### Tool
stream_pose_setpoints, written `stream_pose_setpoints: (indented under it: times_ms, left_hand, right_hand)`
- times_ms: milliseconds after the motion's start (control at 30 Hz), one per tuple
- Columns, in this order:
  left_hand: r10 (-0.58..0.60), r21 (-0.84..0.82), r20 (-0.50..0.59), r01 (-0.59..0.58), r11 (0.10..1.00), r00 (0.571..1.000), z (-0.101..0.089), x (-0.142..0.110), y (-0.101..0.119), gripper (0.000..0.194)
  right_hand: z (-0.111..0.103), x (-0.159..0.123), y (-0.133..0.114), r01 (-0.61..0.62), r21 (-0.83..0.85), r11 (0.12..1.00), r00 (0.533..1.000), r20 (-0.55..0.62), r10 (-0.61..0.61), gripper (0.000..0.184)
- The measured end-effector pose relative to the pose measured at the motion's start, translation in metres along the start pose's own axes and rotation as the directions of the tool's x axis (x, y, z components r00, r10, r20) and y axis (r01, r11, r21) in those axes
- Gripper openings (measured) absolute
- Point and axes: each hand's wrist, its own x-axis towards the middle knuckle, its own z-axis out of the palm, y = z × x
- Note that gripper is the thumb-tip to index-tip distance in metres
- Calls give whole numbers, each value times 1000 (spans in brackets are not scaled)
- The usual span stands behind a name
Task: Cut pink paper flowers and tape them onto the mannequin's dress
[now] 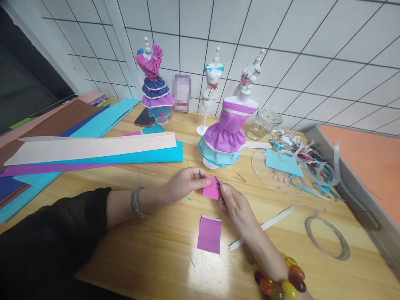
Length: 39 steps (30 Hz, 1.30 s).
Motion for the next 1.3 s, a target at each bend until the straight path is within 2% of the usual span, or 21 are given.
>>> stream_pose_setpoints:
  times_ms: [667,1067,1300]
  left_hand:
    - [21,39,-36,-20,999,999,-6,5,-3,39]
    - [41,60,26,-43,997,999,-2,0,-2,46]
    - [6,40,-26,-5,999,1000,-3,2,-6,46]
  right_hand:
    - [1,1,3,-4,30,1000,999,40,3,41]
    - [1,-1,2,37,-30,999,999,28,-37,44]
    - [3,-1,-5,30,-26,999,999,42,-29,46]
